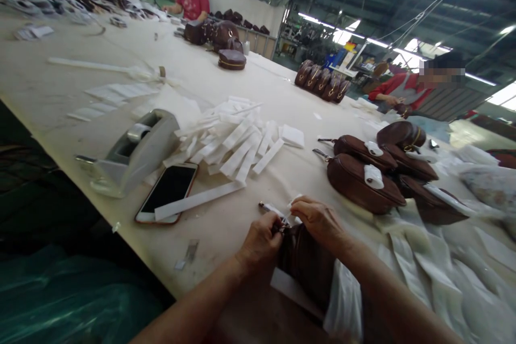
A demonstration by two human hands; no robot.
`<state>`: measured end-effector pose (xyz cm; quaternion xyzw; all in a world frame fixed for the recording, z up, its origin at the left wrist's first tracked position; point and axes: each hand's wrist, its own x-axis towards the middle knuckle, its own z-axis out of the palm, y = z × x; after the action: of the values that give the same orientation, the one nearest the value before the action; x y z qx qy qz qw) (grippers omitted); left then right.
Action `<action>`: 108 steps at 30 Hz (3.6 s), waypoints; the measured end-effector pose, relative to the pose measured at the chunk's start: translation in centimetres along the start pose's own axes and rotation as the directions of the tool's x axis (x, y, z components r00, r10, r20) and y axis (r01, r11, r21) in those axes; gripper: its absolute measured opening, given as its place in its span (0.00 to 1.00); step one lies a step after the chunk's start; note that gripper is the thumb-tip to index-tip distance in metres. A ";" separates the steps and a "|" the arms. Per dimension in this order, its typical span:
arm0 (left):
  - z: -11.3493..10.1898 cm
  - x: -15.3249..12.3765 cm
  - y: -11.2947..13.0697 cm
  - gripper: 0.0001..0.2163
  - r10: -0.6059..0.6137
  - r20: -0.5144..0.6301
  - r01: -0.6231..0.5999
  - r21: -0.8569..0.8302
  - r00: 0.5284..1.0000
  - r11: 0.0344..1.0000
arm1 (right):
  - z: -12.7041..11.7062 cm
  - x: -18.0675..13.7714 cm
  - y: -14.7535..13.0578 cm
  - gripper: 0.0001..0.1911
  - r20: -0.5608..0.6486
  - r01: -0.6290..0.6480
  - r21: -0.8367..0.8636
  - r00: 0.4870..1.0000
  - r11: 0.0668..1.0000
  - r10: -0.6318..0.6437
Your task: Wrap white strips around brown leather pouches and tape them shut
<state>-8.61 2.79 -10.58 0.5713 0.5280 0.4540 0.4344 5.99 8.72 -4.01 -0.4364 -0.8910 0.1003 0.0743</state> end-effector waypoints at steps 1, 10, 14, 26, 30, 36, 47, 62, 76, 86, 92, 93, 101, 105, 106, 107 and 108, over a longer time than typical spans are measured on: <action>-0.1 0.0 0.1 0.07 -0.004 -0.003 0.004 0.006 1.000 1.000 | -0.1 0.1 0.0 0.11 0.012 -0.010 -0.019 1.000 1.000 0.010; -0.3 0.0 0.6 0.08 -0.023 -0.015 0.024 0.056 1.000 0.998 | -0.1 0.3 -0.1 0.13 0.128 -0.029 -0.080 0.991 0.996 0.039; -0.3 -0.1 0.3 0.10 0.011 -0.002 -0.011 0.036 1.000 0.999 | -0.2 0.4 -0.1 0.13 0.188 0.031 -0.025 0.982 0.999 -0.026; -0.5 -0.3 0.5 0.07 -0.003 0.050 0.006 -0.045 0.999 0.999 | -1.3 1.3 -1.4 0.12 0.360 0.182 -0.066 0.921 0.981 -0.146; -0.4 -0.4 -0.1 0.05 -0.057 0.013 0.057 -0.081 0.998 0.995 | -1.7 1.3 -2.1 0.10 0.381 0.165 -0.098 0.917 0.981 -0.116; -1.1 -0.3 -0.9 0.01 -0.076 0.015 0.077 -0.234 0.997 0.969 | -1.9 1.1 -2.6 0.09 0.381 0.162 -0.110 0.918 0.981 -0.109; -1.8 0.3 0.1 0.08 -0.212 -0.300 0.028 -0.517 0.930 0.855 | -1.5 1.1 -2.9 0.10 0.285 0.083 -0.031 0.956 0.996 -0.071; -2.2 0.3 0.7 0.10 -0.239 -0.366 -0.001 -0.549 0.899 0.836 | -0.3 1.3 -3.2 0.08 0.268 0.018 0.046 0.963 0.999 -0.029; -0.7 0.9 -0.3 0.06 -0.148 -0.024 0.132 -0.327 0.989 0.936 | 0.3 0.9 -1.9 0.13 0.234 -0.118 0.253 0.971 0.960 0.057; -0.8 0.9 0.0 0.10 -0.174 0.003 0.167 -0.307 0.985 0.937 | 0.4 0.9 -2.0 0.13 0.230 -0.125 0.274 0.971 0.953 0.061; -0.9 0.8 0.1 0.10 -0.184 0.008 0.178 -0.292 0.983 0.940 | 0.5 0.9 -2.0 0.13 0.221 -0.121 0.275 0.973 0.954 0.060; -0.9 0.8 0.2 0.10 -0.185 0.004 0.178 -0.291 0.983 0.940 | 0.5 0.9 -2.0 0.13 0.225 -0.123 0.278 0.973 0.953 0.060; -1.1 0.7 0.4 0.10 -0.186 -0.051 0.163 -0.297 0.981 0.941 | 0.2 0.8 -2.2 0.13 0.206 -0.108 0.283 0.977 0.953 0.050; -1.2 0.6 0.7 0.09 -0.204 -0.078 0.172 -0.297 0.976 0.939 | 0.4 0.6 -2.2 0.09 0.195 -0.078 0.253 0.980 0.964 0.028; -1.2 0.7 0.8 0.08 -0.212 -0.090 0.178 -0.291 0.973 0.940 | 0.5 0.7 -2.1 0.08 0.187 -0.072 0.244 0.982 0.967 0.026; -1.3 0.7 0.9 0.08 -0.218 -0.101 0.182 -0.284 0.971 0.942 | 0.6 0.7 -2.0 0.09 0.182 -0.067 0.242 0.983 0.968 0.023; -1.4 0.7 0.9 0.07 -0.221 -0.110 0.184 -0.277 0.969 0.943 | 0.8 0.8 -1.9 0.09 0.181 -0.067 0.242 0.983 0.968 0.023</action>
<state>-9.79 3.50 -9.32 0.4176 0.5478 0.5120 0.5132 3.92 8.11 -4.26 -0.4334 -0.8645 0.2504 0.0462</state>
